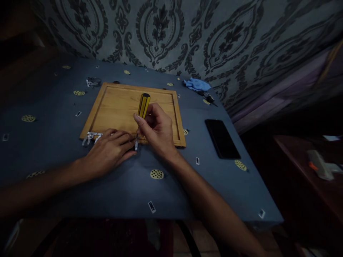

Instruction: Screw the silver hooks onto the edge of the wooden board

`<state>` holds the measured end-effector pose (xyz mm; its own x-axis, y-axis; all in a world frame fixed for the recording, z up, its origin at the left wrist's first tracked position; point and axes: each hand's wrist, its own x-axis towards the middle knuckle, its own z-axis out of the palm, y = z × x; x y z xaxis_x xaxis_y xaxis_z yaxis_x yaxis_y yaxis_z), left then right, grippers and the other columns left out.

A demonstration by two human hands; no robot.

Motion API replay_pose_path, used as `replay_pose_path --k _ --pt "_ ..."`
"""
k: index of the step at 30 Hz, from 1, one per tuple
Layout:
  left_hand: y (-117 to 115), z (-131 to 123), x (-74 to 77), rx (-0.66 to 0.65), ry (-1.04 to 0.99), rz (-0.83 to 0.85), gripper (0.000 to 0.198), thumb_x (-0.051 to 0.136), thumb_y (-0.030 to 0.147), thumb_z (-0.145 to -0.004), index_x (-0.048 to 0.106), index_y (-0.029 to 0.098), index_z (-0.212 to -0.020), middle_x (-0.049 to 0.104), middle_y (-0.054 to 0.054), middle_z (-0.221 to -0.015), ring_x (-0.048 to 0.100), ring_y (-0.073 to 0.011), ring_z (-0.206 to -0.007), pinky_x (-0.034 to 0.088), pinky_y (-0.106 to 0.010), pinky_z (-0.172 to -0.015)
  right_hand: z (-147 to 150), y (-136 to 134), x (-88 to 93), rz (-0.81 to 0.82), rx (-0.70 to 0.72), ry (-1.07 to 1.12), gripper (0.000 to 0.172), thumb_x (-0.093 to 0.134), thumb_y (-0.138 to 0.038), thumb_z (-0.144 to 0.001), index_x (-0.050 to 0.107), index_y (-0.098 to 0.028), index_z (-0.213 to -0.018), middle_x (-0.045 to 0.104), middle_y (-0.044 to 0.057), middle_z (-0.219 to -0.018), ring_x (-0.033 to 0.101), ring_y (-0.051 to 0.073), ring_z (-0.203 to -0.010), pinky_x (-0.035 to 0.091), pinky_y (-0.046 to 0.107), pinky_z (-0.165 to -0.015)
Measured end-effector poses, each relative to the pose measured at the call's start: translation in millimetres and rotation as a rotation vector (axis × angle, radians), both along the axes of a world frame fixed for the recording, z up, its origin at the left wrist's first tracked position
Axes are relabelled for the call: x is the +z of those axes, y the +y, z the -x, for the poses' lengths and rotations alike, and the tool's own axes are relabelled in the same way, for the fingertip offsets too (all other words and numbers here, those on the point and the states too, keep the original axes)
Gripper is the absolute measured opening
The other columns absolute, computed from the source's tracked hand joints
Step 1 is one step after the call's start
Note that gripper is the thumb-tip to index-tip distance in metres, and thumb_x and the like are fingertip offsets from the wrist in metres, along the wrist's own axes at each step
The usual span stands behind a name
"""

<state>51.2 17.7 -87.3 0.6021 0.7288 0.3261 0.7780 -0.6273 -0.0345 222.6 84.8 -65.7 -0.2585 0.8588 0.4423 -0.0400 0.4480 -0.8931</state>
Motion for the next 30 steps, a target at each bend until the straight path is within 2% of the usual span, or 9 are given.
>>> replay_pose_path --k 14,21,27,30 --pt "1 0 -0.3 -0.017 0.001 0.015 0.025 0.064 0.034 -0.101 0.072 0.013 -0.114 0.076 -0.007 -0.108 0.067 -0.0249 -0.104 0.041 -0.039 -0.088 7 2 -2.6 0.057 0.0 0.026 0.045 0.085 -0.05 -0.08 0.046 -0.027 -0.08 0.05 -0.01 -0.066 0.056 0.008 -0.045 0.045 0.024 -0.042" --pt "1 0 -0.8 -0.016 -0.027 -0.022 0.022 0.069 0.033 -0.098 0.074 0.014 -0.108 0.076 -0.004 -0.101 0.068 -0.0245 -0.099 0.044 -0.039 -0.087 14 6 -2.3 0.057 0.004 0.014 0.047 0.084 -0.054 -0.08 0.045 -0.027 -0.078 0.044 -0.01 -0.063 0.049 0.008 -0.046 0.045 0.025 -0.041" --pt "0 0 -0.6 -0.009 -0.014 -0.003 0.023 0.064 0.033 -0.101 0.073 0.015 -0.113 0.077 -0.004 -0.108 0.068 -0.0236 -0.104 0.043 -0.039 -0.087 3 1 8.4 -0.005 -0.091 0.028 0.043 0.081 -0.053 -0.083 0.047 -0.026 -0.081 0.054 -0.007 -0.074 0.056 0.007 -0.048 0.043 0.023 -0.041" --pt "1 1 -0.4 -0.011 -0.019 -0.008 0.022 0.065 0.033 -0.101 0.073 0.015 -0.11 0.076 -0.004 -0.107 0.068 -0.0231 -0.102 0.043 -0.038 -0.087 -6 -2 5.9 -0.016 -0.119 -0.015 0.043 0.079 -0.055 -0.085 0.047 -0.026 -0.083 0.056 -0.007 -0.076 0.055 0.007 -0.048 0.044 0.025 -0.043"
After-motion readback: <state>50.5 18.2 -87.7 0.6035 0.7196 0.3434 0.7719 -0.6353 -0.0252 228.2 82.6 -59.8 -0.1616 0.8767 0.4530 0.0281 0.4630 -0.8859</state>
